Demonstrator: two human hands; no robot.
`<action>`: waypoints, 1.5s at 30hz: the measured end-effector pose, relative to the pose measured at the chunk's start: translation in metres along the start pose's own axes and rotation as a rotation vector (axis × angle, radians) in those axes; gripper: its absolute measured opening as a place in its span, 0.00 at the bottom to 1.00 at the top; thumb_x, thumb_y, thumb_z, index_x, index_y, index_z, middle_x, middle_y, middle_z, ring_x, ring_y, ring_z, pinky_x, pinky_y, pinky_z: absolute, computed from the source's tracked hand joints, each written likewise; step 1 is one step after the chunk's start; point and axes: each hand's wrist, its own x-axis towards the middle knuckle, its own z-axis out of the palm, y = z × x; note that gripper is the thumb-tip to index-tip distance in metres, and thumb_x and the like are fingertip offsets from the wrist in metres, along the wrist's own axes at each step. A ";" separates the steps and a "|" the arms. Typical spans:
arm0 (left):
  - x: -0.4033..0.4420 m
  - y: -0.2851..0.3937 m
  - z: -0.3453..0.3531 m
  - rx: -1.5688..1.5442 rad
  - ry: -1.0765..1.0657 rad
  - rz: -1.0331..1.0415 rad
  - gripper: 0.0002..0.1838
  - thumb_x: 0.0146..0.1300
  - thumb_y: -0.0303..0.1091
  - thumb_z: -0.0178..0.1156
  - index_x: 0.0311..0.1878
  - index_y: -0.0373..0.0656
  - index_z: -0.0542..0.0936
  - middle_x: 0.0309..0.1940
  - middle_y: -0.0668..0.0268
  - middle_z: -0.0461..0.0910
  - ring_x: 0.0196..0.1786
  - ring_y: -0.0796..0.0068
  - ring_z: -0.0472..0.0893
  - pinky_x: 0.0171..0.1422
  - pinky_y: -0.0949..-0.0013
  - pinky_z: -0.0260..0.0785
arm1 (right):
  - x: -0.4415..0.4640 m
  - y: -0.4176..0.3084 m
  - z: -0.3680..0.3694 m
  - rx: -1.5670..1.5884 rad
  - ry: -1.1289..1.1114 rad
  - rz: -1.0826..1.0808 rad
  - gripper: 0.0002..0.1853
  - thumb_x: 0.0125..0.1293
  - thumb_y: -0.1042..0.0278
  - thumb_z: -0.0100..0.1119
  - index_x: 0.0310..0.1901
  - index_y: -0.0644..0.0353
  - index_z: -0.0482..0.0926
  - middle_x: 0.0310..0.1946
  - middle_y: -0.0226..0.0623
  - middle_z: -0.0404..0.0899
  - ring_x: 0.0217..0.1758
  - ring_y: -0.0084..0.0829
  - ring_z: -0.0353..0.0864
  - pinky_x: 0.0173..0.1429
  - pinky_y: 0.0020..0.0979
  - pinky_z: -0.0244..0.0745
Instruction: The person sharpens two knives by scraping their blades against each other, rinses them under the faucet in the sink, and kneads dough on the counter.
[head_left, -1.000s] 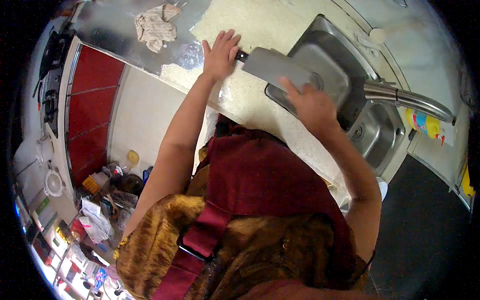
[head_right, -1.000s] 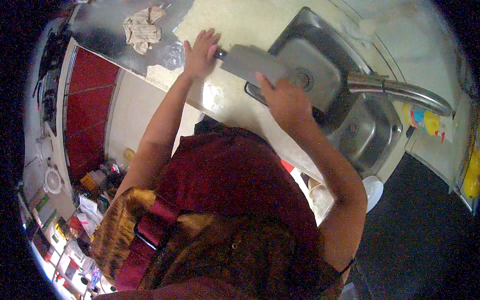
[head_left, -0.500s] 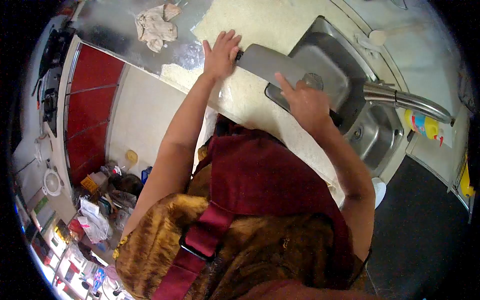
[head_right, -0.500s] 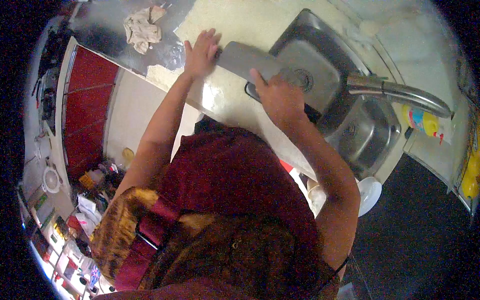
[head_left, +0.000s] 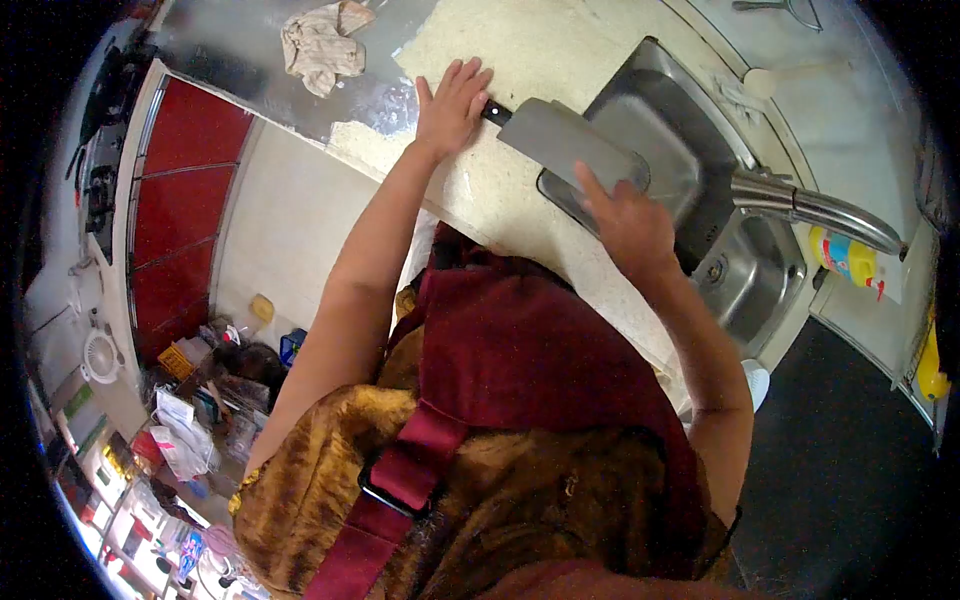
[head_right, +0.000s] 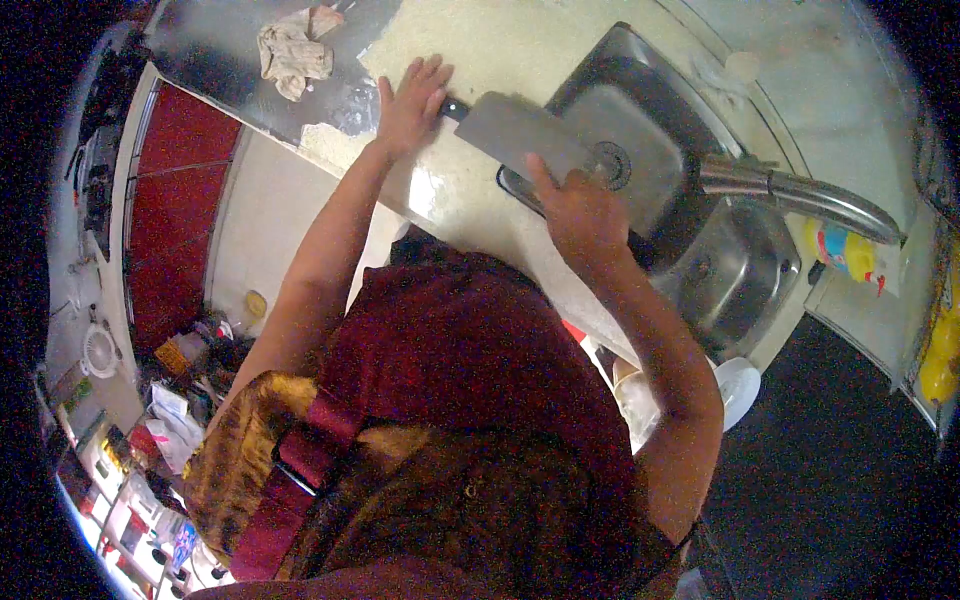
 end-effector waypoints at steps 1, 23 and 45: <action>0.000 0.001 0.003 0.026 0.011 0.007 0.23 0.74 0.47 0.36 0.70 0.59 0.64 0.74 0.72 0.55 0.78 0.66 0.48 0.73 0.32 0.28 | -0.001 -0.002 0.001 -0.008 -0.004 0.021 0.24 0.68 0.55 0.53 0.65 0.39 0.68 0.29 0.44 0.77 0.25 0.42 0.81 0.27 0.41 0.76; 0.000 -0.041 -0.033 -0.353 -0.153 0.248 0.22 0.60 0.37 0.61 0.59 0.52 0.74 0.69 0.70 0.66 0.77 0.62 0.52 0.76 0.36 0.27 | 0.047 -0.024 -0.024 -0.092 -0.126 -0.071 0.24 0.67 0.64 0.49 0.65 0.48 0.66 0.31 0.45 0.79 0.31 0.43 0.83 0.33 0.42 0.80; -0.001 -0.041 -0.027 -0.344 -0.042 0.257 0.25 0.52 0.29 0.67 0.56 0.55 0.78 0.65 0.74 0.71 0.73 0.66 0.60 0.78 0.41 0.36 | 0.052 -0.032 -0.036 -0.234 -0.149 -0.137 0.24 0.68 0.60 0.51 0.65 0.45 0.65 0.27 0.41 0.78 0.26 0.40 0.82 0.26 0.39 0.77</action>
